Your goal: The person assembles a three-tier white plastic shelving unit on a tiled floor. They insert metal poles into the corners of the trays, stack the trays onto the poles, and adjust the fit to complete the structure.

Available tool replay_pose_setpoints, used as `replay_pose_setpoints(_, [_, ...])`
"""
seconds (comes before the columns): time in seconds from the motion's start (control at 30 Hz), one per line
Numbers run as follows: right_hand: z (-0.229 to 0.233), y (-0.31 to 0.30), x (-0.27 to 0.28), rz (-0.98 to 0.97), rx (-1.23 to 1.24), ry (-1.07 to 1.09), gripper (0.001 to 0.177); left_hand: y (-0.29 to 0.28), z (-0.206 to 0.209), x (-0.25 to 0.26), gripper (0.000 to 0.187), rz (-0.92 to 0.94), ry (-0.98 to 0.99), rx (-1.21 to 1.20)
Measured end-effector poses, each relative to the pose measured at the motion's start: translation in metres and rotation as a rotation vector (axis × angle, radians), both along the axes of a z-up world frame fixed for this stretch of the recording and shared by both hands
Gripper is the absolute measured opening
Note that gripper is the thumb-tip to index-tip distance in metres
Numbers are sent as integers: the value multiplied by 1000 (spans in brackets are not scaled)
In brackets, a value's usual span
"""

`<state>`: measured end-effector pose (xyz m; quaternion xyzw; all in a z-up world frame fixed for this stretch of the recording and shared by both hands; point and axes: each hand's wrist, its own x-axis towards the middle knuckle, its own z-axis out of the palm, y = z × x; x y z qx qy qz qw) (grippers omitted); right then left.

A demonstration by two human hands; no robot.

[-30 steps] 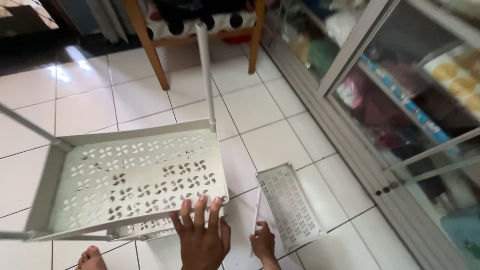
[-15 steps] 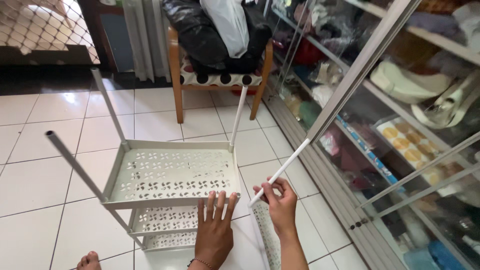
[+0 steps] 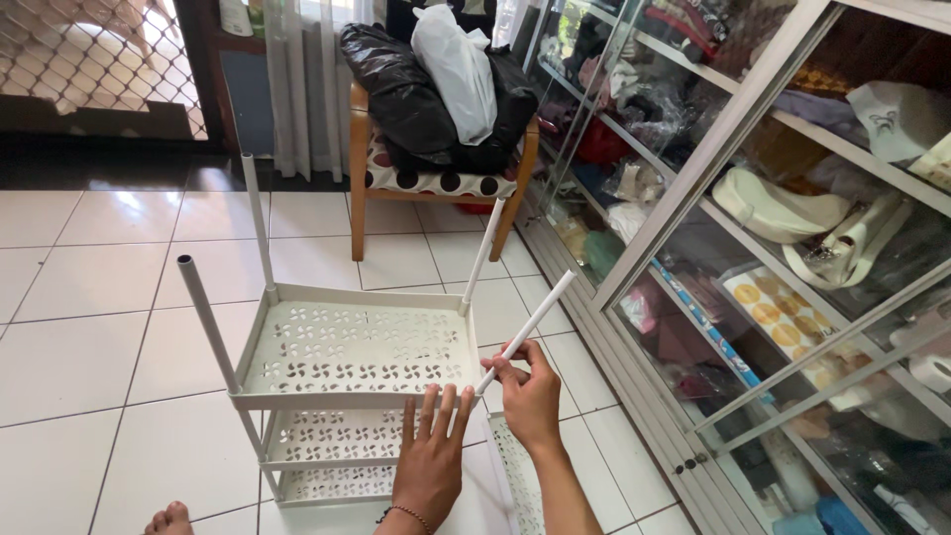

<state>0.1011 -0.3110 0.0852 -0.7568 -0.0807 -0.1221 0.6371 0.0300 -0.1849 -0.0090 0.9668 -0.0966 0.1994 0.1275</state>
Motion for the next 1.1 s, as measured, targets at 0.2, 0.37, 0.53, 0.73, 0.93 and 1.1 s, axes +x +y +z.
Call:
replay_pose_setpoints(0.2, [-1, 5, -15, 17, -192, -130, 8, -1, 8, -1, 86, 10, 3, 25])
replay_pose_setpoints(0.37, [2, 9, -15, 12, -210, -99, 8, -3, 52, -4, 75, 35, 199, -123])
replay_pose_setpoints(0.53, [-5, 8, -14, 13, -205, -112, 12, -1, 119, 18, 59, 44, 113, -655])
replay_pose_setpoints(0.73, [-21, 0, -7, 24, -337, -296, 19, -19, 165, 58, 34, -440, -147, -1158])
replay_pose_setpoints(0.93, [-35, -4, -2, -11, -328, -243, 14, -32, 151, 81, 42, -419, 9, -1160])
replay_pose_setpoints(1.1, [-36, -1, -4, -92, -322, -245, 10, -27, 125, 102, 55, -582, 15, -1220])
